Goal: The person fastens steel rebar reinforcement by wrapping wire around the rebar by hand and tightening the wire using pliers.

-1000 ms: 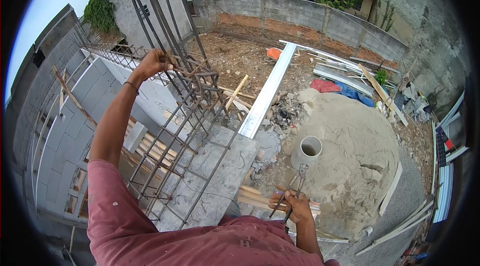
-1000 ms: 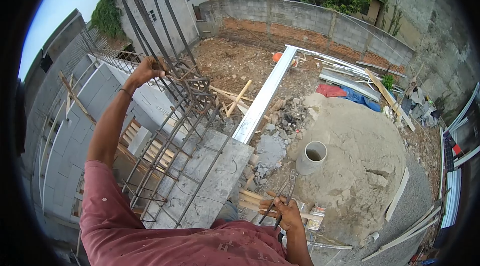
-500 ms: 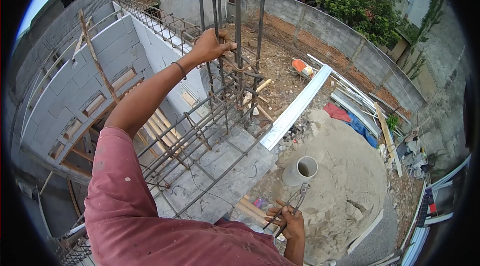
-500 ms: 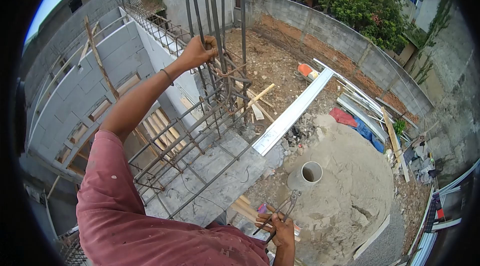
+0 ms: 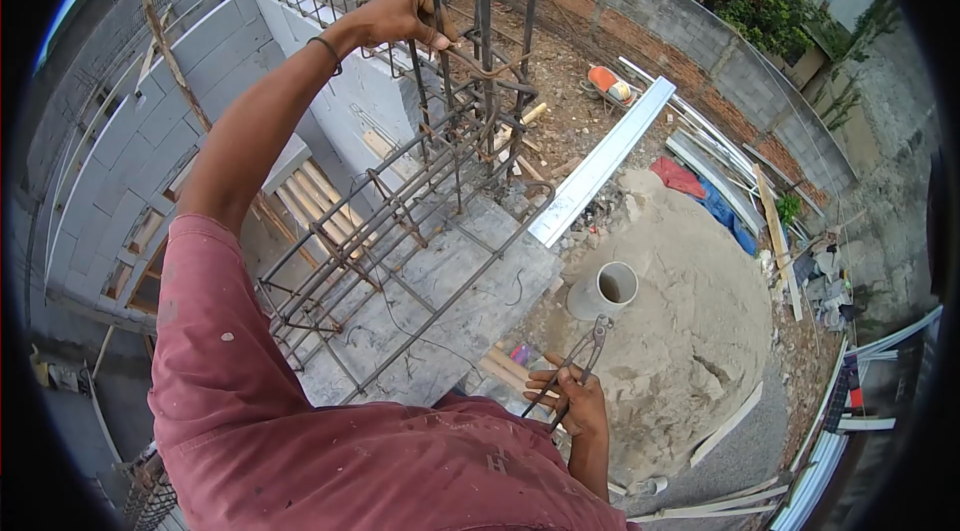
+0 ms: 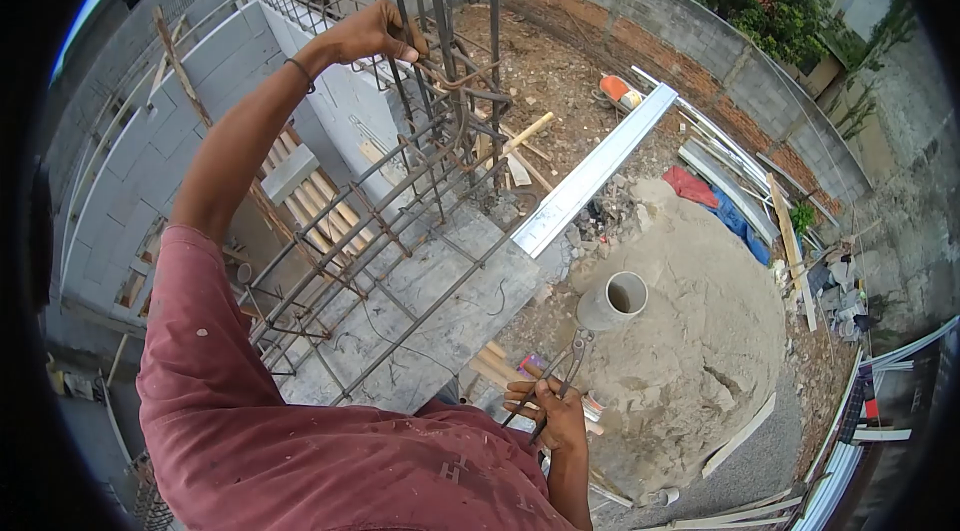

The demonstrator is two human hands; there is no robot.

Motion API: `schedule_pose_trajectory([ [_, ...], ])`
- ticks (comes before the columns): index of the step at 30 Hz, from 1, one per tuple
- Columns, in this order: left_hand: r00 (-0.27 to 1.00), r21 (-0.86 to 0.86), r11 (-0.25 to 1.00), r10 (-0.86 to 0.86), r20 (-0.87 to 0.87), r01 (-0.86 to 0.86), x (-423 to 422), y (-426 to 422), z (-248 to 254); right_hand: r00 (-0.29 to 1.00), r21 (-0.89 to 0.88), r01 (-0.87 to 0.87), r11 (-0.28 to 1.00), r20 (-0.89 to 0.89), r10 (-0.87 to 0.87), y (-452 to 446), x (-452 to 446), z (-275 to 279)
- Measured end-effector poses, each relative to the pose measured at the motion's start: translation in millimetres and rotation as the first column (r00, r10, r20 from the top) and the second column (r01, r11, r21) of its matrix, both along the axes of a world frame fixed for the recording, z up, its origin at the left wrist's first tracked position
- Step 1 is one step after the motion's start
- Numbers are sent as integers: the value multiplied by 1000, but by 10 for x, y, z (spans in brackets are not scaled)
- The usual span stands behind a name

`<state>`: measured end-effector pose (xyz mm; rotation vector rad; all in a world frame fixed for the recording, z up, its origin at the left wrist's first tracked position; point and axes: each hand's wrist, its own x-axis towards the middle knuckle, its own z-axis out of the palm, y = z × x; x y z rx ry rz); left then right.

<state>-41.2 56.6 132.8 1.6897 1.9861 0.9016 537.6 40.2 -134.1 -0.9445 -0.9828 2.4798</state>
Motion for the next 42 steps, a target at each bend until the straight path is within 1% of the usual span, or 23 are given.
schedule_pose_trajectory([
  [4,999,37,999,-1,-50,3,40,5,-22,999,-13,10,1000,32,-10,-35,30,-60],
  [6,971,46,989,145,-192,-139,178,-43,22,999,8,8,1000,34,-8,-36,35,-83],
  [7,969,121,982,167,-183,-146,144,-35,-56,999,4,0,1000,35,-1,-27,36,-91],
  [8,969,113,983,162,-187,-143,136,-9,-138,999,-4,3,1000,32,-3,-29,37,-90],
  [10,921,207,937,325,-215,-282,132,41,-239,998,-5,-24,1000,53,24,-15,36,-75],
  [11,873,275,907,395,-285,-320,303,17,-199,998,-7,-23,1000,51,23,-8,38,-78],
  [12,873,274,907,394,-288,-319,411,39,-176,998,-1,-26,1000,49,26,0,36,-85],
  [14,709,289,845,535,-459,-451,551,49,-150,998,0,-33,999,47,33,-12,32,-94],
  [15,707,287,844,537,-460,-454,576,23,-115,998,-2,-36,999,48,36,-10,30,-94],
  [17,760,182,859,509,-404,-478,609,3,-35,998,-2,-39,999,42,39,-3,34,-98],
  [18,759,183,860,507,-407,-476,561,-9,-9,998,3,-39,999,45,38,-3,38,-100],
  [20,909,58,954,299,-291,-296,328,-47,43,999,6,-35,999,42,35,-4,44,-100],
  [23,945,35,970,244,-217,-242,232,-73,42,999,-13,-26,1000,35,26,-9,70,-81],
  [25,962,26,979,204,-181,-203,197,-98,33,999,20,-26,999,26,26,-2,93,-54],
  [27,988,23,991,130,-80,-129,43,-135,-17,1000,13,0,1000,10,0,-22,166,-83],
  [28,989,21,992,122,-86,-121,25,-127,-32,1000,9,21,1000,-4,-21,-29,193,-99],
  [31,972,73,976,194,135,-205,37,-111,-108,998,31,58,998,15,-58,-57,290,-96],
  [32,972,72,977,191,133,-202,78,-98,-118,998,30,61,998,14,-61,-65,336,-115],
  [34,917,51,935,332,222,-351,121,-71,-104,997,34,73,997,7,-73,-67,388,-171],
  [36,912,22,923,377,159,-385,106,-30,-102,997,30,74,997,3,-75,-82,415,-135],
  [38,851,81,848,524,24,-525,176,35,-165,997,20,73,997,5,-73,-97,394,-117],
  [40,848,199,836,529,-45,-511,118,71,-334,998,46,61,997,5,-61,-108,378,-100],
  [42,796,231,775,605,-1,-588,414,17,-319,999,49,46,998,1,-46,-138,368,-68],
])
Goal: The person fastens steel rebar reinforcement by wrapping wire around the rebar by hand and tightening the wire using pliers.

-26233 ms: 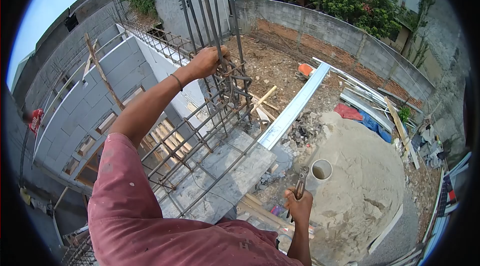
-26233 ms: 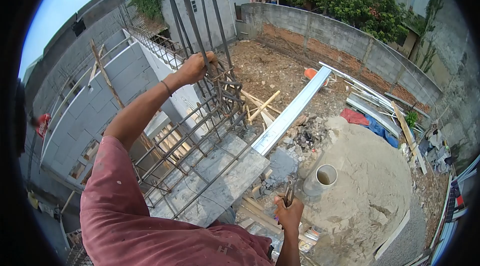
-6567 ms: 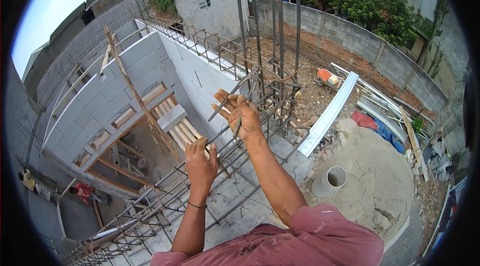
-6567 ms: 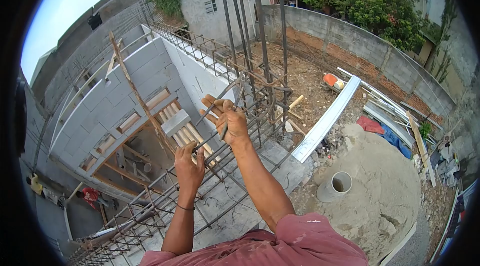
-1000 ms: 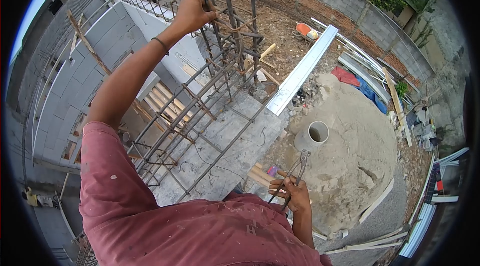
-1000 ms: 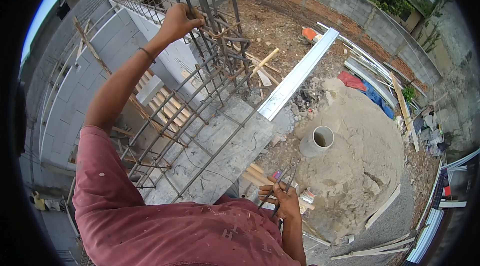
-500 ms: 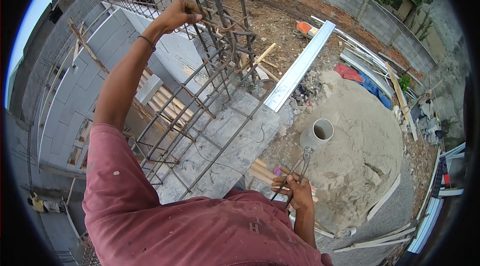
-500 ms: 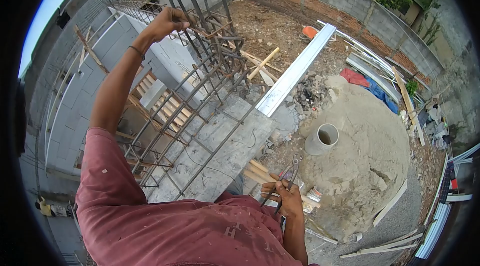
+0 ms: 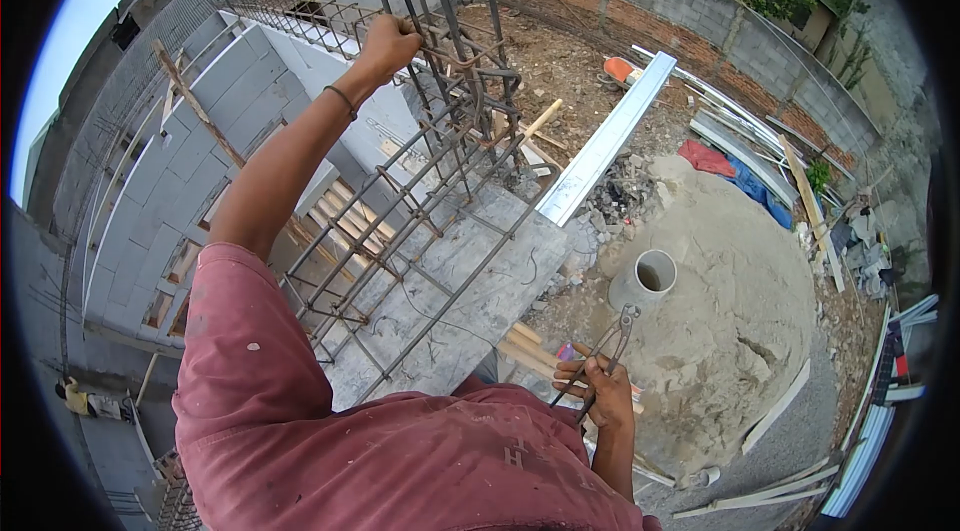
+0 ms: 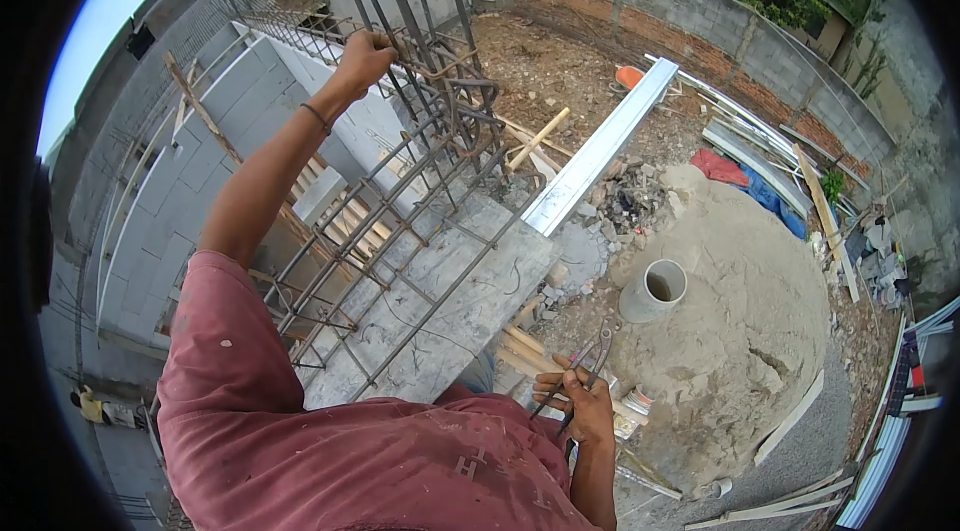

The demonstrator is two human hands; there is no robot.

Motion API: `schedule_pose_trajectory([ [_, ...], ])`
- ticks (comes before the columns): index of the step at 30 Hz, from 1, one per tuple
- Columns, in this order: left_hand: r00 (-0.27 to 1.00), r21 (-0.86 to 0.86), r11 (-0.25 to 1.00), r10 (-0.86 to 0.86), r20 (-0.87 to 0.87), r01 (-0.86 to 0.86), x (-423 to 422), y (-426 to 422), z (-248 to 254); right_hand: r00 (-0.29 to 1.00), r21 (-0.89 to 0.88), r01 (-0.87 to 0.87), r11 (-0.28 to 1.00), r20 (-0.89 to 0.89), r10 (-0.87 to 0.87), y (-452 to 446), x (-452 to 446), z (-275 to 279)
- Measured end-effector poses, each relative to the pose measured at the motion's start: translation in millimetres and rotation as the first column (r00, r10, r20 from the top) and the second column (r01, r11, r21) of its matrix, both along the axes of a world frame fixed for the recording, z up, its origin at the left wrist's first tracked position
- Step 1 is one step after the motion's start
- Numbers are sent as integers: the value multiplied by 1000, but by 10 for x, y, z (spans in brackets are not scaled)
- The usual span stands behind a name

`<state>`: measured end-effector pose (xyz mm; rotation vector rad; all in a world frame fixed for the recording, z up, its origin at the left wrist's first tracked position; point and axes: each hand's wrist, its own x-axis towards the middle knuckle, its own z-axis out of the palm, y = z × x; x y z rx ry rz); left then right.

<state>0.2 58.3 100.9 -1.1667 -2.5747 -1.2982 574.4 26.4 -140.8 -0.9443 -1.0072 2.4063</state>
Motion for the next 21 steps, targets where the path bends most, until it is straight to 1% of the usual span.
schedule_pose_trajectory([
  [1,994,87,994,68,-81,-61,-15,57,-155,1000,3,-7,1000,-7,7,-2,-27,21],
  [2,995,146,985,99,-31,-94,113,28,-186,1000,12,-4,1000,-15,4,-10,-36,36],
  [4,976,386,904,122,180,-184,362,4,-309,1000,2,-11,1000,-18,11,-51,22,24],
  [6,936,523,830,-1,352,-196,312,4,-519,1000,-3,-3,1000,-24,3,-63,88,-22],
  [7,911,577,791,-63,406,-203,334,-10,-529,1000,-13,18,1000,-8,-18,-71,112,-22],
  [8,911,574,793,-62,408,-203,350,-7,-543,999,-25,35,999,13,-34,-89,148,-32],
  [9,905,589,785,-91,415,-191,353,2,-546,998,-45,68,997,7,-68,-78,164,-95],
  [10,900,604,776,-118,420,-181,400,-5,-496,998,-49,65,997,7,-64,-53,156,-118],
  [11,916,532,829,-62,396,-173,498,-29,-400,997,-41,72,997,7,-72,-33,155,-130],
  [14,919,477,857,-12,394,-194,361,-45,-463,998,-35,67,997,19,-66,33,80,-130],
  [16,907,461,857,18,420,-231,324,-65,-534,999,3,39,999,-2,-39,92,-11,-59],
  [18,821,487,797,19,571,-357,357,24,-646,999,24,19,1000,-33,-18,107,-93,13],
  [19,807,533,764,-29,590,-363,503,42,-663,999,26,12,1000,-44,-11,106,-129,24],
  [20,828,602,713,-56,558,-358,483,103,-807,999,27,5,1000,-54,-4,101,-157,31],
  [21,885,652,681,-11,465,-334,473,172,-949,999,32,1,999,-44,1,98,-169,32],
])
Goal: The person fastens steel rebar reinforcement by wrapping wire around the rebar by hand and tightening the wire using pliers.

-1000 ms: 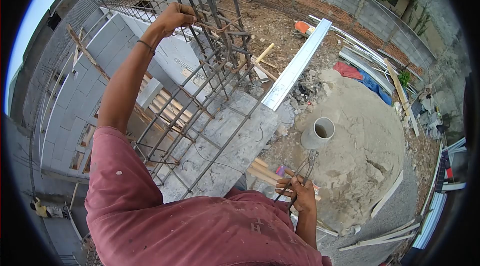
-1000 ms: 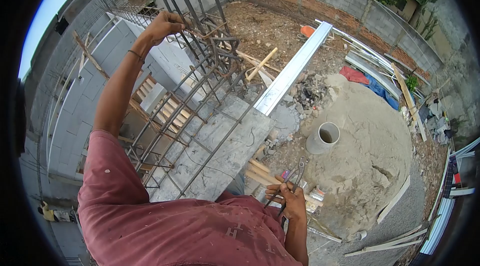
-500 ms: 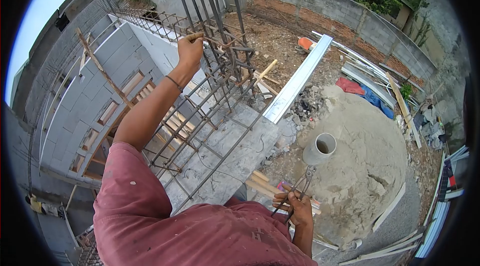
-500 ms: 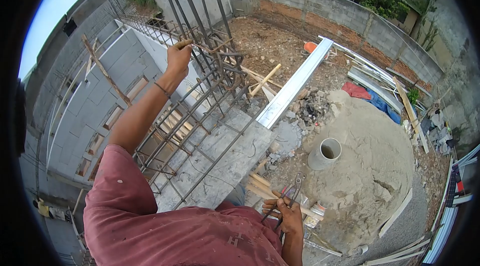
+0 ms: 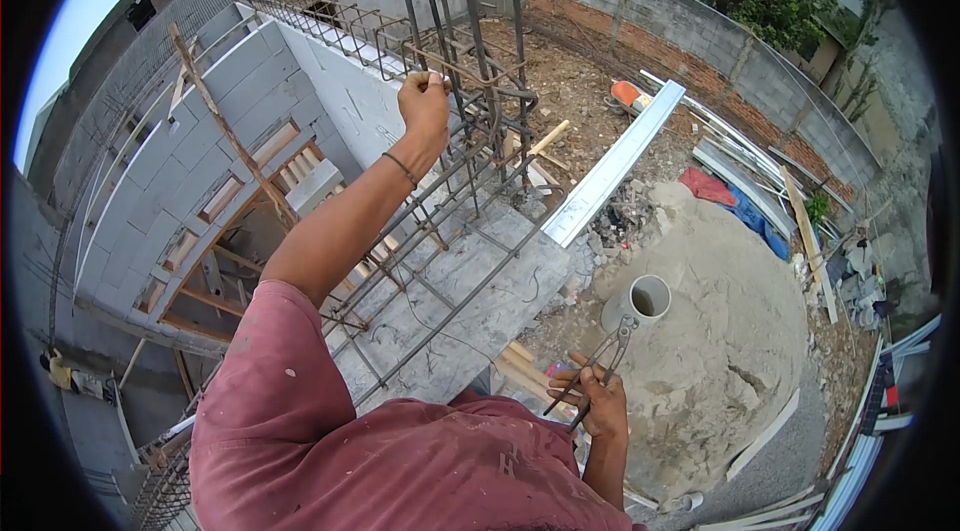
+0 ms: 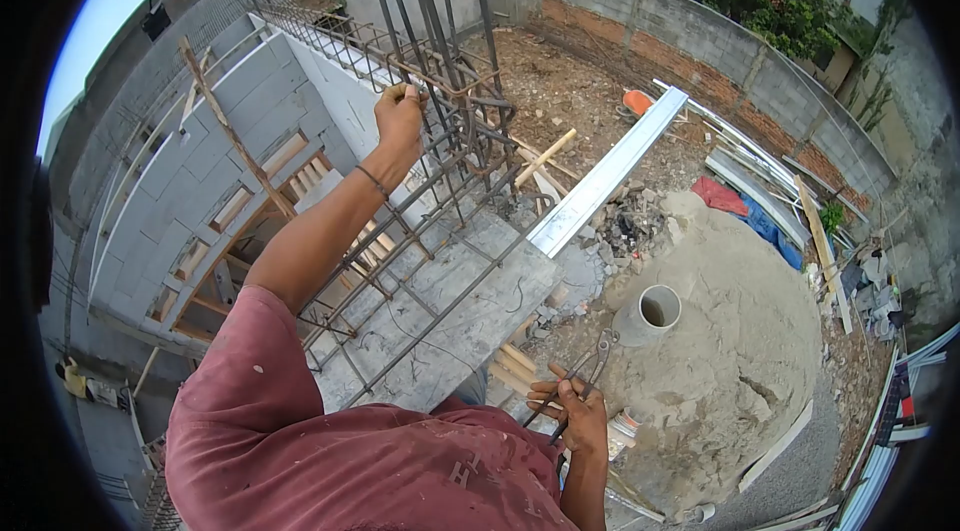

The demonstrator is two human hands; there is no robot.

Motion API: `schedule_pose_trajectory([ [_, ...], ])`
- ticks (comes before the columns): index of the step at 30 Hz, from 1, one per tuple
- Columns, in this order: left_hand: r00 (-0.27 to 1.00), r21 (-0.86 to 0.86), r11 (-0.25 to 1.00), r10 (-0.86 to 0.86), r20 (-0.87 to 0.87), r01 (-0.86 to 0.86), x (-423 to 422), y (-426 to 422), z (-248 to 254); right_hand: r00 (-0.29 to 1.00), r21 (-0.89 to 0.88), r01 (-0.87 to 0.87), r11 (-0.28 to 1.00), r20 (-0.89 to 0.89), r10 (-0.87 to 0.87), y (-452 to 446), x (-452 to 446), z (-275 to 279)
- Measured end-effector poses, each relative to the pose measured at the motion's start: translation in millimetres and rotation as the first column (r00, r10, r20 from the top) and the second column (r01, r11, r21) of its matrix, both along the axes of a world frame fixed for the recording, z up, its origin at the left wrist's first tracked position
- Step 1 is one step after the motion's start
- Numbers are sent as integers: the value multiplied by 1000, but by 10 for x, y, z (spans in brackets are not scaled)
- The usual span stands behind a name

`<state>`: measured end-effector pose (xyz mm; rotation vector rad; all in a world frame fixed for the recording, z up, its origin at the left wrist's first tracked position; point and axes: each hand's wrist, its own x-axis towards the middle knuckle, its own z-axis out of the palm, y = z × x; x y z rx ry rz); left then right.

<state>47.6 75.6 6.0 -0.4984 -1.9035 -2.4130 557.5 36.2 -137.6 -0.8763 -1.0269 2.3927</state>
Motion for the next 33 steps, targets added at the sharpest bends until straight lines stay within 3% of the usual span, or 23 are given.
schedule_pose_trajectory([
  [1,992,21,998,63,-108,-61,65,24,-19,1000,8,-4,1000,-2,4,-15,-4,3],
  [2,992,30,997,67,-110,-64,103,12,-22,1000,-11,-5,1000,-1,5,-33,0,5],
  [4,856,-109,955,192,-480,-275,184,-46,16,1000,-62,4,998,6,-3,-64,25,-9],
  [5,854,-101,954,200,-479,-281,179,-66,107,1000,-54,-2,999,5,3,-49,46,-30],
  [7,943,-128,959,216,-252,-254,97,-125,276,999,-64,-18,998,43,21,-39,72,-97],
  [8,986,150,975,156,58,-164,46,-27,306,998,-72,-16,997,52,20,-17,79,-154],
  [9,984,147,974,167,64,-175,78,38,240,998,-74,-27,997,58,31,0,66,-185],
  [11,968,193,977,35,247,-85,313,145,229,996,-46,-19,999,81,23,75,13,-155],
  [13,980,130,986,78,180,-103,332,113,149,996,-25,-40,999,81,41,136,-68,-88],
  [15,977,-107,977,173,-125,-186,264,-13,199,997,47,-50,998,63,47,199,-176,-12],
  [17,984,-28,984,175,-38,-176,231,-57,284,996,98,-69,993,72,62,222,-307,46],
  [19,928,221,969,19,372,-108,238,48,301,987,167,-147,975,96,132,248,-448,112],
  [21,904,245,968,-56,424,-55,287,148,411,977,167,-190,967,124,171,232,-600,205],
  [23,731,362,922,-153,665,-136,291,184,508,960,158,-277,948,93,266,191,-707,250],
  [24,721,354,923,-142,679,-152,318,136,451,955,148,-291,945,109,277,157,-736,236],
  [26,809,259,963,-211,549,75,302,55,383,942,135,-335,932,77,328,115,-828,201],
  [27,808,260,963,-205,552,67,303,12,350,939,135,-343,929,82,335,96,-865,189],
  [29,916,53,987,-161,367,152,344,-99,244,932,155,-359,920,114,344,60,-909,176],
  [31,948,61,984,-175,266,164,348,-242,218,921,177,-386,905,134,366,73,-938,202],
  [33,979,-92,982,-153,133,166,410,-403,248,910,207,-410,888,149,386,115,-997,230],
])
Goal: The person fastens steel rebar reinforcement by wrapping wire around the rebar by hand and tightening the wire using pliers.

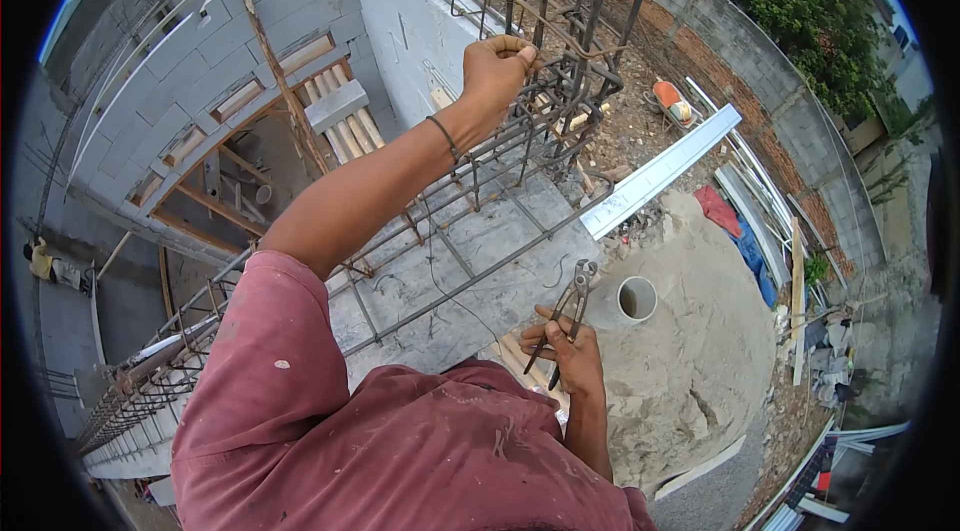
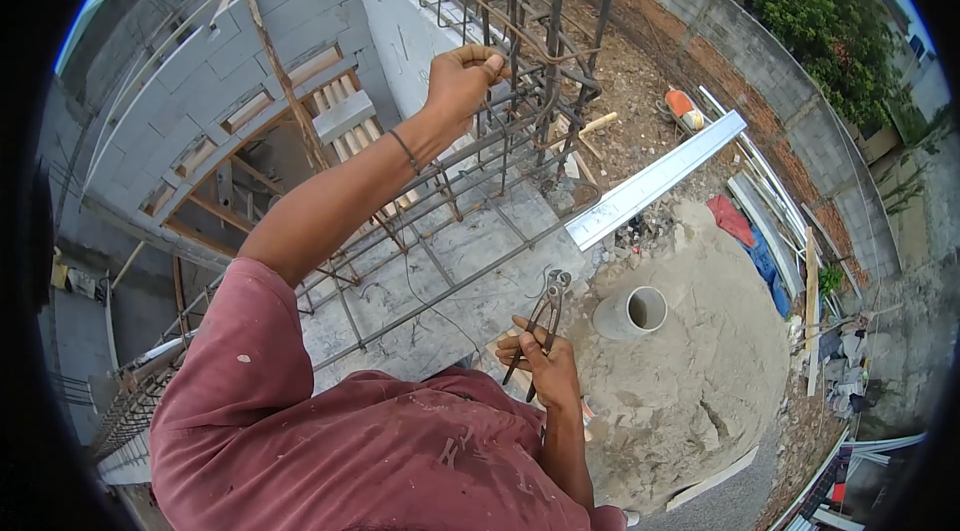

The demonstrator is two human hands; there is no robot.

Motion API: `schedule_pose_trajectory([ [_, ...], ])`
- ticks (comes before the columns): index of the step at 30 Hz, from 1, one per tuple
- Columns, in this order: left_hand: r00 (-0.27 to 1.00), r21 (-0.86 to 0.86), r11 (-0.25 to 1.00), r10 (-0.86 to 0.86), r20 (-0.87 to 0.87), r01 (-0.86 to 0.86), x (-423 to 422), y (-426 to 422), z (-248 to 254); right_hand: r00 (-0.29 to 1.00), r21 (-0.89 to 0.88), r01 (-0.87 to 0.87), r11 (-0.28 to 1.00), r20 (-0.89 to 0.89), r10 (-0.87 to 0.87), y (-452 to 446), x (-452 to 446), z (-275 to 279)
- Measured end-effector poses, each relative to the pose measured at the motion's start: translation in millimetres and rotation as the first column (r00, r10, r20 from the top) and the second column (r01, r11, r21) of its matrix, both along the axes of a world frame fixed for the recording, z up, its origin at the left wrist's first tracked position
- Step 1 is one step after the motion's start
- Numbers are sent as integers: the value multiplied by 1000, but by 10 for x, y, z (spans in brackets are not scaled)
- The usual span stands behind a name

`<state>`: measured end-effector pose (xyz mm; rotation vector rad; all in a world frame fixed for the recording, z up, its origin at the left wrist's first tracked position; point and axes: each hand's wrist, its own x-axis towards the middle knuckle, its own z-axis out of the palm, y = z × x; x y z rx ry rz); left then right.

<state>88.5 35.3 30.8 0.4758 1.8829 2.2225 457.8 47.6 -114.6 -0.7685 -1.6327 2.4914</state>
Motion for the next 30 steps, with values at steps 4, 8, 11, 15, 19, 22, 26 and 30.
schedule_pose_trajectory([
  [4,994,-30,997,-69,-85,67,-39,-185,69,989,277,-116,954,123,84,192,-156,111],
  [8,922,-277,957,-31,-386,-84,-159,-138,155,896,865,-444,234,429,115,369,-605,538],
  [11,950,-151,972,130,-285,-178,-23,-6,188,883,884,-466,32,462,77,315,-1047,724],
  [15,914,307,951,-145,380,23,77,321,64,841,857,-498,-132,514,170,245,-1576,685],
  [19,811,270,914,-397,431,304,-35,172,90,813,854,-452,-260,514,274,137,-1818,574],
  [22,889,-158,876,-437,139,455,-175,-182,156,842,886,-337,-320,435,318,177,-1844,406],
  [26,768,-214,739,-630,117,639,-191,-483,174,832,909,-305,-283,399,386,273,-1778,239],
  [30,748,146,775,-632,205,615,-291,-305,73,802,904,-403,-142,423,422,352,-1735,228],
])
